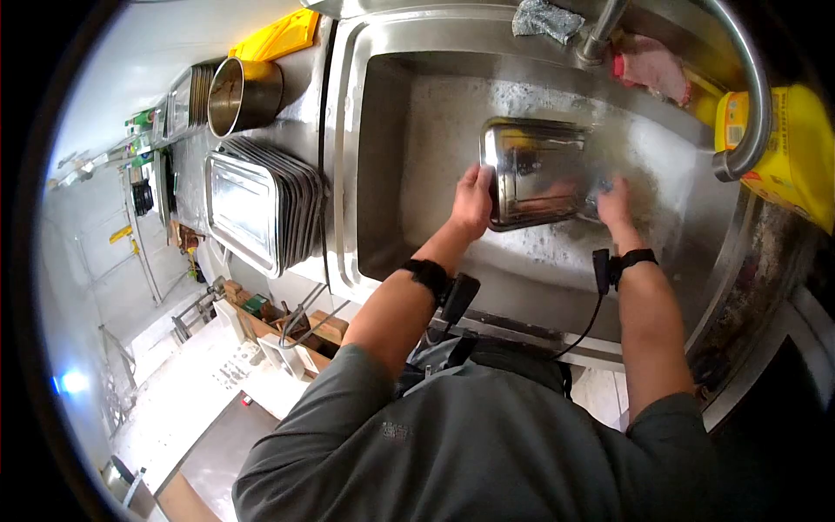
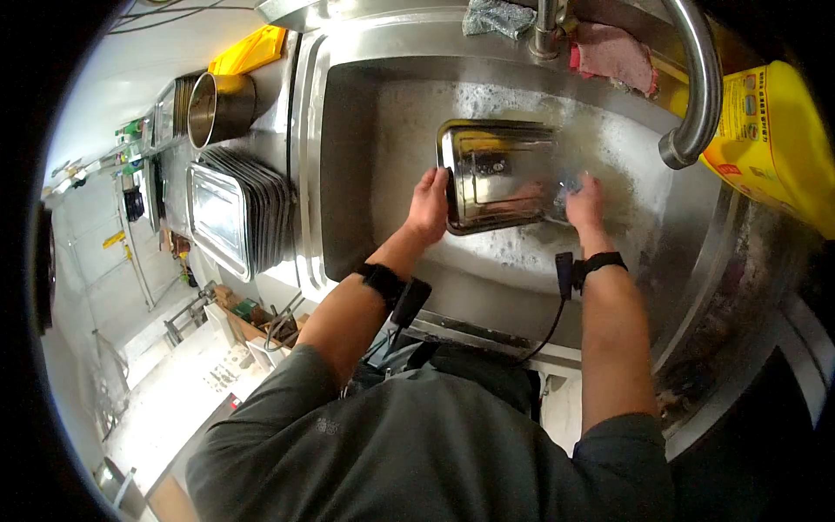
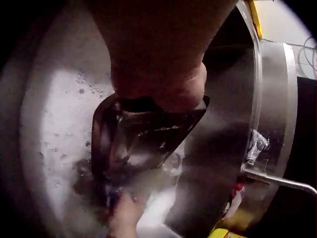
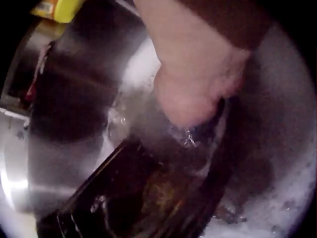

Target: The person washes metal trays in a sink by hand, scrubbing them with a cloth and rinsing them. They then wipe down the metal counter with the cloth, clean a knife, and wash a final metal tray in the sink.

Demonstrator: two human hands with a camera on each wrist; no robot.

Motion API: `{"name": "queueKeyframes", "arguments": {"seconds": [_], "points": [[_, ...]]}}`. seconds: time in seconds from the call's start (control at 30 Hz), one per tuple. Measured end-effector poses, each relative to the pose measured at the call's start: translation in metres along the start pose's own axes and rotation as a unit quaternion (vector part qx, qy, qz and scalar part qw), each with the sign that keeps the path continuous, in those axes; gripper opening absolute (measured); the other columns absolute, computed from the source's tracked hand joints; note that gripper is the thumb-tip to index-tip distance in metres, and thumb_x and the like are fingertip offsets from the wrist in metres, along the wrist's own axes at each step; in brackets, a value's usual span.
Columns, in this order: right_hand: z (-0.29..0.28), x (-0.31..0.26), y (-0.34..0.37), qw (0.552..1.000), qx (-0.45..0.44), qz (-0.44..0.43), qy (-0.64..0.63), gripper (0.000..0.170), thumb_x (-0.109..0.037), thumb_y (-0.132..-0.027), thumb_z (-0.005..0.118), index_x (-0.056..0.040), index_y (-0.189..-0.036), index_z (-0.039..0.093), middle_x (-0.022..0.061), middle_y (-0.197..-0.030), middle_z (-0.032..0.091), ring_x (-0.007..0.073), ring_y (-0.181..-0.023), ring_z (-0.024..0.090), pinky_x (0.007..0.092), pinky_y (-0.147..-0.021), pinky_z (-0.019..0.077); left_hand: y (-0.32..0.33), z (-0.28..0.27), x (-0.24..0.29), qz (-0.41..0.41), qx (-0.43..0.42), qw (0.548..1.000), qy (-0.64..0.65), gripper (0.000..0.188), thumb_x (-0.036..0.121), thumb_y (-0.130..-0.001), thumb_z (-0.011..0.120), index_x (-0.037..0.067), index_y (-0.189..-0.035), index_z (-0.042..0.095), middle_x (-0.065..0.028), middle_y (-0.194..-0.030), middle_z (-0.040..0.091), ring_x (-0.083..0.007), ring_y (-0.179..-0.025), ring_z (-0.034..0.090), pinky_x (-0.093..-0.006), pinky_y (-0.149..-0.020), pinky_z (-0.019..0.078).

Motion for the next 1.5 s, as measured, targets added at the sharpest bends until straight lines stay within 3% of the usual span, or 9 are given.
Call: {"name": "queueKeyframes", "arguments": {"seconds": [0.23, 0.37, 0.5, 0.7, 0.8, 0.93, 1.23, 1.33, 1.5], "points": [[0.005, -0.059, 0.100, 0.922, 0.023, -0.364, -0.133, 0.046, 0.005, -0.069, 0.061, -0.0069, -0.113, 0.056, 0.0162, -0.121, 0.051, 0.0368, -0.111, 0.047, 0.0438, -0.096, 0.0384, -0.019, 0.011, -0.006, 0.024, 0.037, 0.995, 0.086, 0.039, 0.034, -0.100, 0.043, -0.001, -0.113, 0.054, -0.0076, -0.102, 0.060, -0.0169, -0.091, 0.054, -0.0325, -0.082, 0.0458], [-0.014, -0.121, 0.154, 0.893, 0.002, -0.445, -0.071, 0.041, -0.001, -0.073, 0.062, -0.0074, -0.113, 0.058, 0.0135, -0.121, 0.051, 0.0386, -0.110, 0.044, 0.0466, -0.095, 0.0398, -0.016, 0.014, -0.011, -0.109, 0.097, 0.988, -0.039, 0.068, 0.056, -0.097, 0.030, -0.004, -0.125, 0.048, -0.0127, -0.116, 0.057, -0.0222, -0.101, 0.055, -0.0357, -0.091, 0.0433], [-0.033, -0.165, 0.154, 0.856, 0.052, -0.505, -0.093, 0.032, -0.008, -0.077, 0.060, -0.0066, -0.109, 0.060, 0.0115, -0.121, 0.051, 0.0363, -0.107, 0.047, 0.0473, -0.090, 0.0424, -0.017, 0.016, -0.010, 0.014, 0.021, 0.998, -0.065, 0.080, 0.060, -0.097, 0.018, -0.009, -0.123, 0.049, -0.0226, -0.116, 0.057, -0.0251, -0.108, 0.052, -0.0364, -0.095, 0.0405], [-0.030, -0.208, 0.100, 0.857, 0.052, -0.501, -0.109, 0.026, -0.015, -0.082, 0.056, -0.0108, -0.107, 0.062, 0.0104, -0.115, 0.056, 0.0367, -0.104, 0.049, 0.0477, -0.088, 0.0436, -0.014, 0.016, 0.010, 0.135, 0.175, 0.939, -0.264, 0.066, 0.048, -0.099, 0.025, -0.008, -0.100, 0.060, -0.0275, -0.091, 0.064, -0.0437, -0.090, 0.061, -0.0462, -0.079, 0.0447], [-0.027, -0.208, 0.050, 0.910, 0.055, -0.407, -0.053, 0.023, -0.015, -0.082, 0.052, -0.0121, -0.102, 0.064, 0.0128, -0.113, 0.058, 0.0387, -0.101, 0.052, 0.0488, -0.088, 0.0435, -0.020, 0.010, -0.002, 0.140, 0.186, 0.917, -0.323, 0.059, 0.044, -0.101, 0.029, -0.008, -0.097, 0.058, -0.0183, -0.082, 0.061, -0.0234, -0.075, 0.056, -0.0354, -0.071, 0.0445], [-0.015, -0.167, -0.039, 0.947, 0.048, -0.318, -0.001, 0.024, -0.020, -0.085, 0.047, -0.0078, -0.098, 0.063, 0.0159, -0.112, 0.060, 0.0402, -0.104, 0.053, 0.0486, -0.091, 0.0422, -0.026, 0.002, -0.013, 0.115, 0.189, 0.921, -0.321, 0.056, 0.041, -0.101, 0.032, -0.008, -0.099, 0.058, -0.0141, -0.083, 0.062, -0.0205, -0.076, 0.055, -0.0337, -0.073, 0.0449], [0.014, -0.039, -0.046, 0.998, 0.053, -0.008, 0.026, 0.038, -0.032, -0.091, 0.045, -0.0075, -0.116, 0.059, 0.0257, -0.114, 0.058, 0.0445, -0.106, 0.054, 0.0494, -0.093, 0.0419, -0.022, 0.022, 0.000, 0.025, 0.117, 0.992, 0.034, 0.055, 0.044, -0.098, 0.040, -0.008, -0.107, 0.057, -0.0108, -0.099, 0.062, -0.0174, -0.088, 0.054, -0.0332, -0.083, 0.0441], [-0.001, -0.070, 0.001, 0.990, 0.125, -0.026, 0.057, 0.035, -0.029, -0.088, 0.051, -0.0085, -0.116, 0.060, 0.0248, -0.121, 0.053, 0.0434, -0.110, 0.051, 0.0479, -0.096, 0.0405, -0.021, 0.027, 0.010, -0.059, 0.053, 0.997, 0.021, 0.061, 0.047, -0.097, 0.040, -0.006, -0.123, 0.051, -0.0131, -0.113, 0.059, -0.0196, -0.100, 0.054, -0.0325, -0.089, 0.0432], [-0.027, -0.150, 0.053, 0.938, 0.158, -0.300, -0.066, 0.033, -0.021, -0.083, 0.059, -0.0179, -0.116, 0.062, 0.0170, -0.127, 0.049, 0.0416, -0.108, 0.048, 0.0509, -0.090, 0.0434, -0.039, 0.014, -0.014, -0.086, -0.016, 0.996, 0.014, 0.065, 0.051, -0.097, 0.036, -0.005, -0.128, 0.046, -0.0147, -0.120, 0.056, -0.0234, -0.104, 0.054, -0.0356, -0.093, 0.0423]]}}
Point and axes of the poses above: each hand's wrist, its own y-axis away from the middle knuckle, its own z-axis out of the palm, x = y × z, the point moved 2 cm from there along -y, towards the middle knuckle
